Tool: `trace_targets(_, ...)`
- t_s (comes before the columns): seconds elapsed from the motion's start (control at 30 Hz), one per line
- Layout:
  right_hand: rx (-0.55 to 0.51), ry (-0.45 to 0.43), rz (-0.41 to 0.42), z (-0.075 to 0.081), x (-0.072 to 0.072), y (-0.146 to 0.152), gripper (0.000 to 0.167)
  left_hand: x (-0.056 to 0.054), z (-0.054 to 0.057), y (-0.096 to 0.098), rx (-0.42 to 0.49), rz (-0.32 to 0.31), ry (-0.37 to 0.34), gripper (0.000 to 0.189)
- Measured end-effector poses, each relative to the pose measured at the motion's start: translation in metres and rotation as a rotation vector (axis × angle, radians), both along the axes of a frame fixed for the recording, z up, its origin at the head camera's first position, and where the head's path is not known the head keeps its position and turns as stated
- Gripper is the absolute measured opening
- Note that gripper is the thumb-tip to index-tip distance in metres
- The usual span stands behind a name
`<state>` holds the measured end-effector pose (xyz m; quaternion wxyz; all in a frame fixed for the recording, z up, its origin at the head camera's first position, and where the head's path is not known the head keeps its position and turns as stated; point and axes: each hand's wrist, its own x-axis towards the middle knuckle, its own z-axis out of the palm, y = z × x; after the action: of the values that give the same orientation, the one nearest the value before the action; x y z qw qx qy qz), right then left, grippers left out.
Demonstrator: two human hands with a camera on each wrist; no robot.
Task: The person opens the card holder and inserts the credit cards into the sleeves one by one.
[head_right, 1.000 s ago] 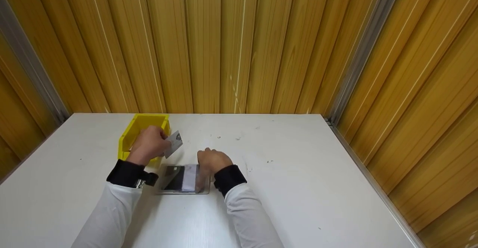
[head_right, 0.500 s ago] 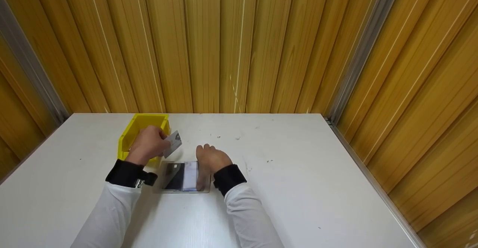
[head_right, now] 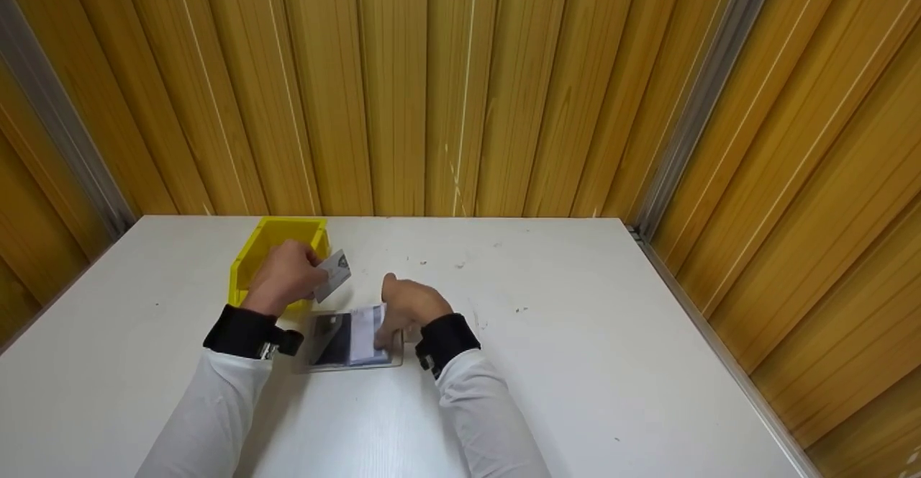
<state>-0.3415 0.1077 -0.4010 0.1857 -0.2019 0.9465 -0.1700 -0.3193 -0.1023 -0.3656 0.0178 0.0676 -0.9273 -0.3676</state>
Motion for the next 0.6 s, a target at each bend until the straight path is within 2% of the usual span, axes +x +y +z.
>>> trace_targets(0.17,-0.129,-0.041,-0.109,0.000,0.003,-0.007,0.075,0.000,0.000,-0.002,-0.007,0.007,0.019,0.013)
trace_targets(0.3,-0.251,-0.051,-0.161,0.000,0.003,-0.012,0.062,0.000,0.002,-0.003,0.018,0.015,-0.007,0.016)
trace_targets(0.47,-0.384,-0.060,-0.113,0.002,0.003,-0.019,0.041,0.000,0.003,-0.004,0.034,0.023,-0.009,0.016)
trace_targets(0.6,-0.437,-0.031,0.004,0.001,0.004,-0.024,0.030,0.001,0.002,-0.005,0.030,0.016,0.017,0.010)
